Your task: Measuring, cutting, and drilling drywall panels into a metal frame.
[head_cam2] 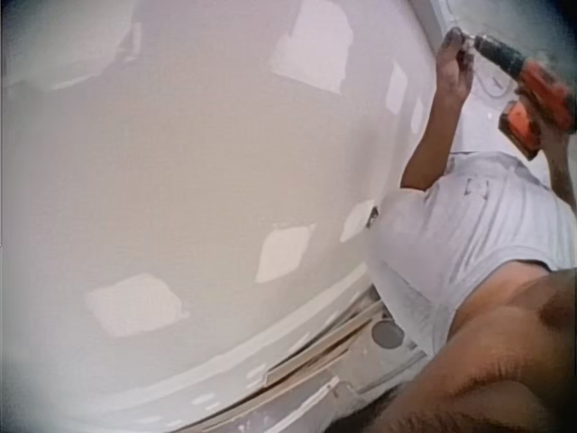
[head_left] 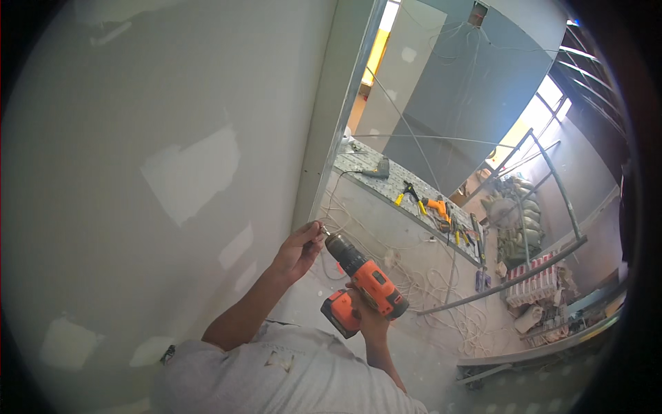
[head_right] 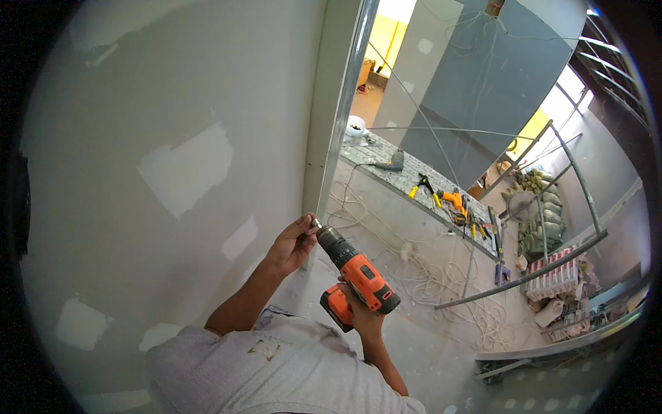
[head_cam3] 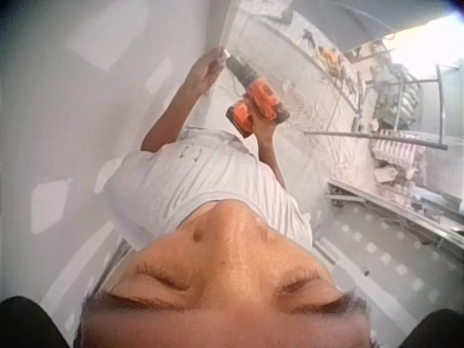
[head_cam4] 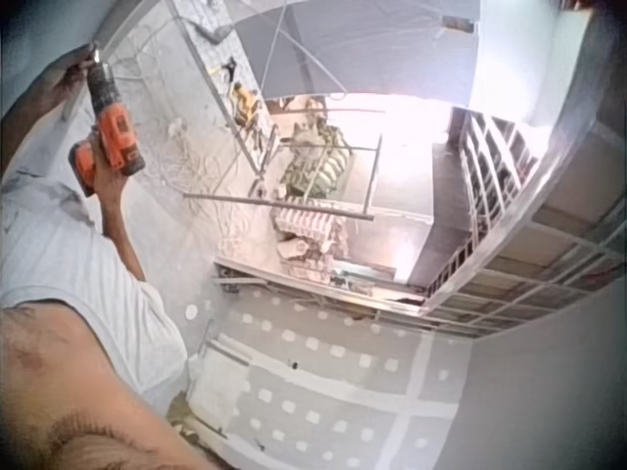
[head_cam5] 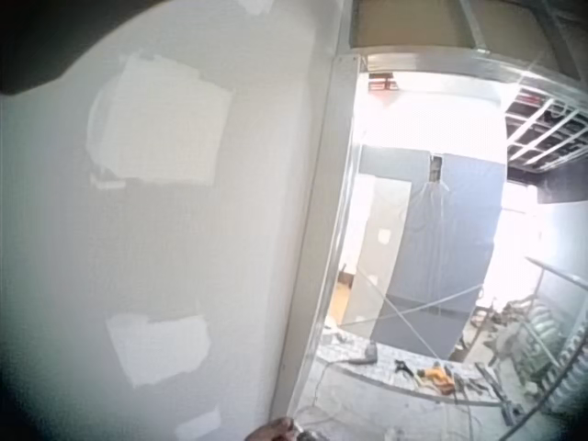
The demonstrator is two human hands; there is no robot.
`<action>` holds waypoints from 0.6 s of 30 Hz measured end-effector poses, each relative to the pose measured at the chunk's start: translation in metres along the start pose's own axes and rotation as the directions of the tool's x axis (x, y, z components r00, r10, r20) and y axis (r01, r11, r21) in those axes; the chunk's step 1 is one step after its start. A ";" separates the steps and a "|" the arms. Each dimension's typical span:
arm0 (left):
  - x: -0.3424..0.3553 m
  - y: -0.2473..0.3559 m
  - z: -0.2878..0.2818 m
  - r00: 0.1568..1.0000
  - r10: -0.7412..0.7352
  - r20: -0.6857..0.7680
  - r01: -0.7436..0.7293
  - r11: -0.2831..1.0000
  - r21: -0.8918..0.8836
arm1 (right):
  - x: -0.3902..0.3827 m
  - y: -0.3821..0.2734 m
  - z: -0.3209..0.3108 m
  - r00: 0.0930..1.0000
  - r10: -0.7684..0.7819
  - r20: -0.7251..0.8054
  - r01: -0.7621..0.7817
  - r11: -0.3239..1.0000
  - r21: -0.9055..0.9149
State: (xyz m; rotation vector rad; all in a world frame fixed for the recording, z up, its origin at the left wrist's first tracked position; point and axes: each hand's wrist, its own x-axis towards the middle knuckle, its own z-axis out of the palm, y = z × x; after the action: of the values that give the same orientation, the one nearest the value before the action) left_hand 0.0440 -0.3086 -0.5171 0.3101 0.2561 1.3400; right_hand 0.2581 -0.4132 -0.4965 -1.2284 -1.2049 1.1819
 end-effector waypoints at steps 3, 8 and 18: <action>0.002 0.001 -0.003 1.000 0.013 -0.025 -0.013 1.000 -0.022 | 0.004 -0.002 0.005 0.999 -0.042 -0.016 0.043 0.999 0.030; 0.005 0.000 -0.003 0.997 0.052 -0.057 -0.049 0.997 0.053 | 0.006 -0.002 0.005 0.999 -0.033 -0.004 0.033 0.999 0.019; 0.010 0.028 0.000 0.999 0.033 -0.025 -0.029 0.989 0.144 | 0.019 -0.005 0.024 0.924 -0.372 0.092 0.383 0.911 -0.154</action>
State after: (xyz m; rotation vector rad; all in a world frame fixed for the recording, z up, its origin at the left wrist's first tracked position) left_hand 0.0211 -0.2931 -0.5067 0.4185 0.3735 1.3601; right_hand 0.2343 -0.3940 -0.4923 -1.0236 -1.5346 0.8461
